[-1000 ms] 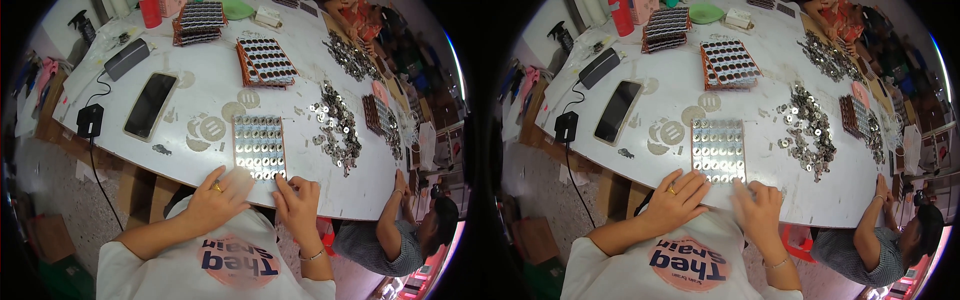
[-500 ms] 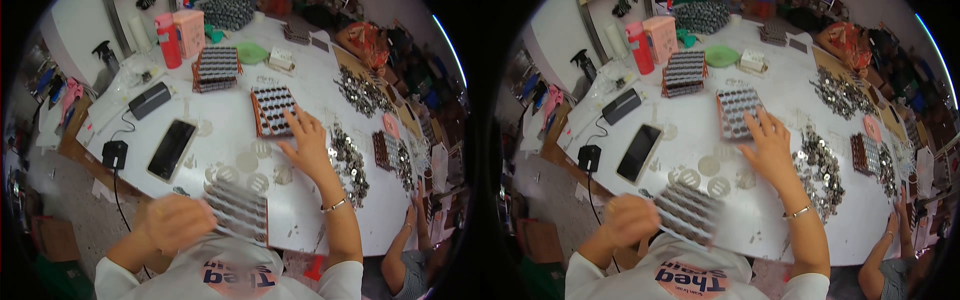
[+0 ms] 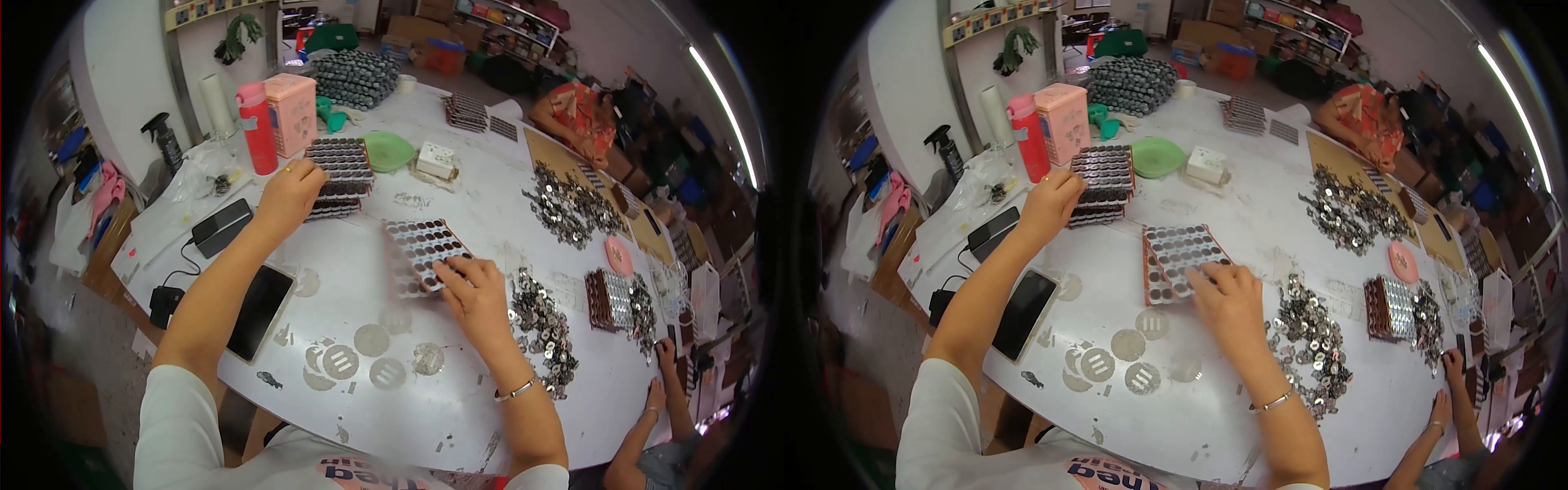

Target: The person assembles small metal discs into a plastic template tray by hand.

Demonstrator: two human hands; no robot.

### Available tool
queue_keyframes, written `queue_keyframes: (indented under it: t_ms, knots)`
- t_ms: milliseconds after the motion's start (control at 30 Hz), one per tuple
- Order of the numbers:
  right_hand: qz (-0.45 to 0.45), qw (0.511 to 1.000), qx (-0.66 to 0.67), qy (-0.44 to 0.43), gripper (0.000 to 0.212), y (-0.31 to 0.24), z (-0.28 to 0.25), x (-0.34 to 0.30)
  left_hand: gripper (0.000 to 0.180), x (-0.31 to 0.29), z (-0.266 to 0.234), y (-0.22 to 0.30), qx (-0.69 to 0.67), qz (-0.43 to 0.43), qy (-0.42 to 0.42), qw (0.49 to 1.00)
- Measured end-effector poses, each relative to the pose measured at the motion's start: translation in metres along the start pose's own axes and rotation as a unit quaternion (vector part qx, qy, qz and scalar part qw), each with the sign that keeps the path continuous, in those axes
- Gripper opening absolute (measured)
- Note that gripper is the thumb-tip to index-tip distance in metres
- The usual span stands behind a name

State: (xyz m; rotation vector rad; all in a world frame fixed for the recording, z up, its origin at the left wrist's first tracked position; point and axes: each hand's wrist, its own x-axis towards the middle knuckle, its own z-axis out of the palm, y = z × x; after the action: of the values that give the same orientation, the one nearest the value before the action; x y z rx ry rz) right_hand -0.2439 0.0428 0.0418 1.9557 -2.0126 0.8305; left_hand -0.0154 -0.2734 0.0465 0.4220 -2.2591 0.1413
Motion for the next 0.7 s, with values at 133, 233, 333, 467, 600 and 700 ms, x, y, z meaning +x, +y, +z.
queue_keyframes:
  t_ms: [133, 233, 333, 467, 600, 700]
  knots:
    - [-0.034, 0.992, -0.083, 0.093, 0.05, -0.023, -0.036, -0.027, 0.02, -0.018, 0.004, 0.012, -0.029, -0.012, -0.046, 0.998]
    - [-0.088, 0.985, -0.144, 0.031, 0.045, -0.063, -0.062, -0.086, 0.031, -0.018, -0.025, 0.064, -0.074, 0.0, -0.031, 0.997]
    - [-0.049, 0.984, -0.162, -0.06, 0.042, -0.1, -0.064, -0.169, 0.036, -0.045, -0.043, 0.153, -0.256, 0.067, -0.107, 0.958]
    - [0.032, 0.986, -0.042, -0.159, 0.043, -0.125, -0.068, -0.193, 0.046, -0.112, -0.07, 0.24, -0.297, 0.18, -0.267, 0.899]
    - [0.079, 0.964, -0.021, -0.254, 0.043, -0.095, -0.088, -0.163, 0.049, -0.136, -0.064, 0.253, -0.239, 0.232, -0.272, 0.903]
    - [0.102, 0.994, 0.007, -0.04, 0.037, -0.026, -0.071, -0.165, 0.049, -0.136, -0.058, 0.262, -0.289, 0.215, -0.297, 0.884]
